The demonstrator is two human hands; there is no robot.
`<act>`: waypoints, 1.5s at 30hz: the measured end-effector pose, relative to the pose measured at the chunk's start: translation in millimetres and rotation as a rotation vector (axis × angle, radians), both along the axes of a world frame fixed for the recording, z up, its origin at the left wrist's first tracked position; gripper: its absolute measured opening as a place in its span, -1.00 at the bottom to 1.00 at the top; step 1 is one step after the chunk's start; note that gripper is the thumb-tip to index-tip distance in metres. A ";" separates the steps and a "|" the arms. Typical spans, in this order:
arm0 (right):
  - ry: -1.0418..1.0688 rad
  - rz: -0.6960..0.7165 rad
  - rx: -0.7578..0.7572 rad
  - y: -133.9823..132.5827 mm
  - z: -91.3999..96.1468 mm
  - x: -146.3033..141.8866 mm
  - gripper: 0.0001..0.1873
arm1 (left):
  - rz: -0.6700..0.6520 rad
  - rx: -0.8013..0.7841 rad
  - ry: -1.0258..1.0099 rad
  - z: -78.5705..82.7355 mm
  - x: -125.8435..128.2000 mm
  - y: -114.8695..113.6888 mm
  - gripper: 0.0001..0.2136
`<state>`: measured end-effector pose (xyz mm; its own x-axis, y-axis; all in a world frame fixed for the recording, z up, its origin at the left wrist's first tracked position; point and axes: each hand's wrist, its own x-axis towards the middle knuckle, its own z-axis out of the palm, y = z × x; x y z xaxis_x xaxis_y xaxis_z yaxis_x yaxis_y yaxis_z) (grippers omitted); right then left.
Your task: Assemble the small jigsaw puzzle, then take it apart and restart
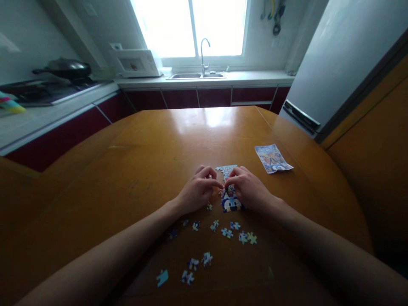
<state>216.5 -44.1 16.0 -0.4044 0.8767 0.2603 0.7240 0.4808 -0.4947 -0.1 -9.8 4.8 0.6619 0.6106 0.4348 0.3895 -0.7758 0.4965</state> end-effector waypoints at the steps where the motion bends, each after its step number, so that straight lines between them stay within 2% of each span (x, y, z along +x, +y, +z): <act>1: 0.010 -0.002 -0.006 0.4 -0.5 0.0 -0.68 | -0.004 0.002 0.012 -0.4 -0.2 0.2 -0.56; 12: 0.111 -0.033 -0.088 3.0 -1.5 -1.7 -0.61 | -0.010 0.027 0.061 -1.1 0.3 0.3 -0.59; 19: 0.199 -0.073 -0.109 3.4 -5.3 -4.3 -0.60 | -0.007 -0.022 0.073 0.6 1.3 -0.2 -0.55; 21: 0.241 -0.122 -0.076 3.1 -6.5 -5.6 -0.64 | 0.033 -0.048 0.029 2.1 1.4 0.6 -0.56; 26: 0.327 -0.243 0.054 1.7 -2.7 -5.0 -0.70 | 0.202 -0.064 -0.077 3.2 0.8 2.9 -0.74; 36: 0.157 -0.154 0.040 -1.1 -12.5 -7.2 -0.64 | 0.109 -0.029 -0.016 -0.7 0.9 -1.2 -0.61; 45: 0.078 -0.114 0.032 -2.1 -8.6 -6.2 -0.63 | 0.100 -0.002 0.044 -3.7 1.0 0.0 -0.59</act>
<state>210.3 -46.2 7.4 -0.2801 0.9066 0.3156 0.7345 0.4140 -0.5376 0.9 -9.8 1.1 0.6157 0.6757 0.4055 0.4864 -0.7307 0.4791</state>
